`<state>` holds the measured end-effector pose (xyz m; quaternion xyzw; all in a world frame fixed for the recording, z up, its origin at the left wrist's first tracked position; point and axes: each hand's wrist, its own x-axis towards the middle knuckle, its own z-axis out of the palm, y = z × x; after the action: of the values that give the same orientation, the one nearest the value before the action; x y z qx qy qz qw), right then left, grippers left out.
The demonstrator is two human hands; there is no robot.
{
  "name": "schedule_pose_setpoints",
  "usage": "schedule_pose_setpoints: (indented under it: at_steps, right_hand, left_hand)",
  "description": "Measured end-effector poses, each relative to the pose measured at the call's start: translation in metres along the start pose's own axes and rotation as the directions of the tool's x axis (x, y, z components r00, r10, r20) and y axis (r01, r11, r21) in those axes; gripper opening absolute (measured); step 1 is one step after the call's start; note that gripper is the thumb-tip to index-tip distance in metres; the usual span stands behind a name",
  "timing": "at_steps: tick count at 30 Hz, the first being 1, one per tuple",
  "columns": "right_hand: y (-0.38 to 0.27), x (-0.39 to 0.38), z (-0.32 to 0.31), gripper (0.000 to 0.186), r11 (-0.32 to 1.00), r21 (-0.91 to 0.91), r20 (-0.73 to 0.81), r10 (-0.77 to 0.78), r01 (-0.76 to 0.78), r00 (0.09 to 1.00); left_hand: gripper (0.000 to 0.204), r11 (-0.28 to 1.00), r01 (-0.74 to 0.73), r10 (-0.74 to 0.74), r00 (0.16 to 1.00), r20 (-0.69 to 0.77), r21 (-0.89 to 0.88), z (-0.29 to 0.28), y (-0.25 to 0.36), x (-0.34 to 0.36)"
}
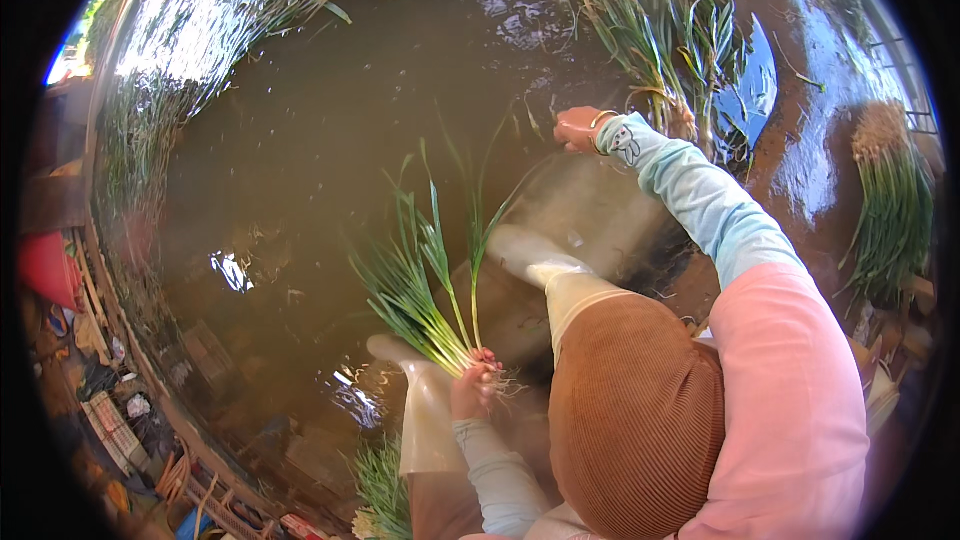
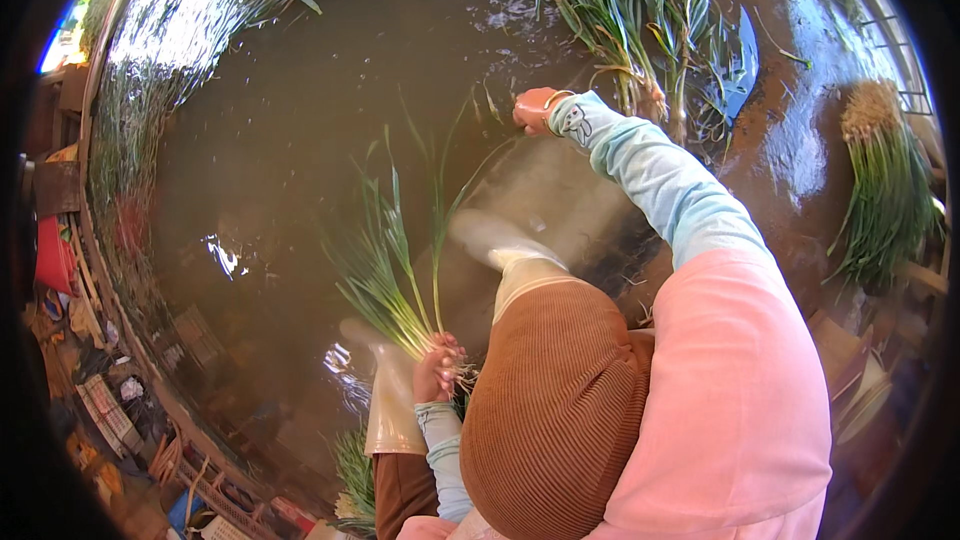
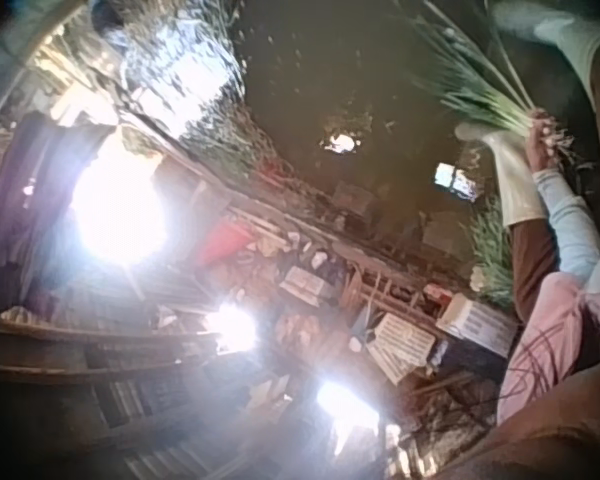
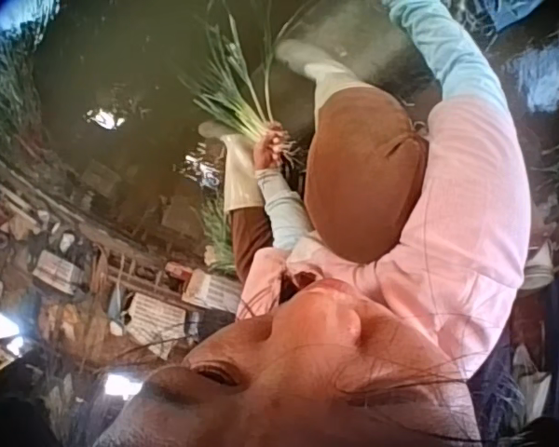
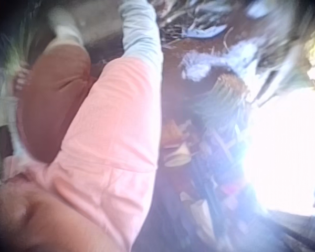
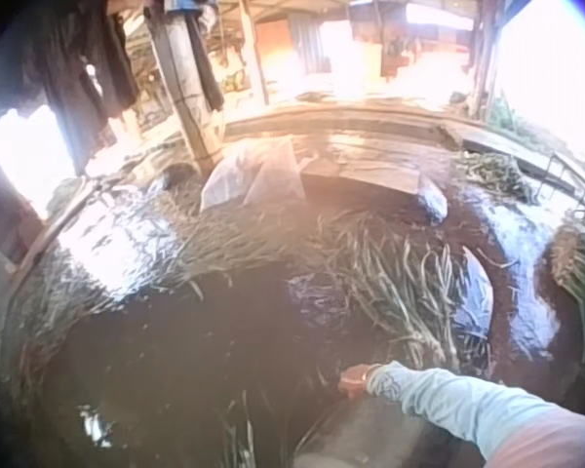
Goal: The person washes bundles of green onions in a large water-filled tub, repeatedly dipping and swishing them to remove dirt. They handle the onions by hand, gathering them into bunches and rinsing them in the water.
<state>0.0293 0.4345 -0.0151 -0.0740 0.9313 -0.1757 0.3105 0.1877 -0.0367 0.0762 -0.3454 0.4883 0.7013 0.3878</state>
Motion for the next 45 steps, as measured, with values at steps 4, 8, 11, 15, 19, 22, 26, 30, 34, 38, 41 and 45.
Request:
schedule_pose_setpoints:
  at_steps: [4, 8, 11, 15, 19, 22, 26, 30, 34, 38, 41, 45]
  right_hand:
    - [-0.006, -0.003, 0.002, 0.030, 0.990, 0.140, 0.082, 0.011, -0.023, 0.997]
    - [-0.008, -0.008, 0.006, 0.031, 0.999, 0.044, -0.056, -0.013, 0.016, 0.998]
    - [-0.010, -0.004, 0.001, 0.019, 0.962, 0.134, -0.381, 0.273, -0.240, 0.883]
    - [-0.020, 0.017, -0.027, 0.016, 0.918, 0.128, -0.665, 0.359, -0.375, 0.654]
    - [-0.080, 0.051, -0.037, 0.043, 0.971, 0.034, -0.466, -0.193, 0.235, 0.863]
    - [-0.137, 0.084, -0.016, 0.033, 0.979, 0.157, -0.032, -0.127, 0.131, 0.991]
    - [-0.124, 0.136, -0.013, 0.024, 0.917, -0.385, -0.020, -0.117, 0.100, 0.993]
    - [-0.038, 0.140, -0.056, 0.019, 0.951, -0.116, -0.522, 0.186, -0.286, 0.833]
    - [0.032, 0.098, -0.131, 0.033, 0.976, 0.054, -0.132, 0.215, -0.209, 0.968]
    - [0.082, 0.023, -0.176, 0.043, 0.616, 0.787, -0.196, 0.239, 0.008, 0.951]
    - [0.126, -0.045, -0.181, 0.037, 0.717, 0.242, -0.661, 0.615, -0.654, 0.430]
    - [0.165, -0.139, -0.132, 0.029, 0.571, 0.799, -0.429, 0.761, -0.188, 0.487]
  left_hand:
    - [0.025, 0.997, 0.079, -0.079, 0.997, 0.010, 0.002, -0.005, 0.002, -0.001]
    - [0.026, 1.000, 0.018, -0.018, 0.998, -0.054, 0.002, -0.002, -0.002, -0.001]
    - [0.027, 0.999, 0.042, -0.042, 0.999, -0.001, 0.024, -0.001, -0.005, 0.001]
    - [0.029, 0.998, 0.060, -0.060, 0.998, -0.001, 0.027, -0.005, -0.006, 0.003]
    - [0.029, 0.993, 0.096, -0.096, 0.995, -0.003, 0.067, -0.005, -0.006, 0.005]
    - [0.029, 0.999, 0.037, -0.039, 0.999, 0.027, 0.038, -0.004, -0.007, 0.003]
    - [0.026, 0.995, 0.040, -0.040, 0.999, 0.005, 0.090, -0.010, -0.006, -0.005]
    - [0.024, 0.995, 0.058, -0.059, 0.998, 0.012, 0.079, -0.017, -0.005, -0.005]
    - [0.021, 0.998, 0.036, -0.032, 0.996, 0.080, -0.048, -0.011, -0.009, 0.006]
    - [0.016, 0.984, 0.178, -0.178, 0.984, 0.010, -0.025, 0.011, -0.012, 0.012]
    - [0.029, 0.950, 0.221, -0.203, 0.974, 0.100, -0.219, 0.034, -0.013, 0.015]
    - [0.037, 0.934, 0.135, -0.073, 0.978, 0.196, -0.329, 0.071, 0.000, 0.011]
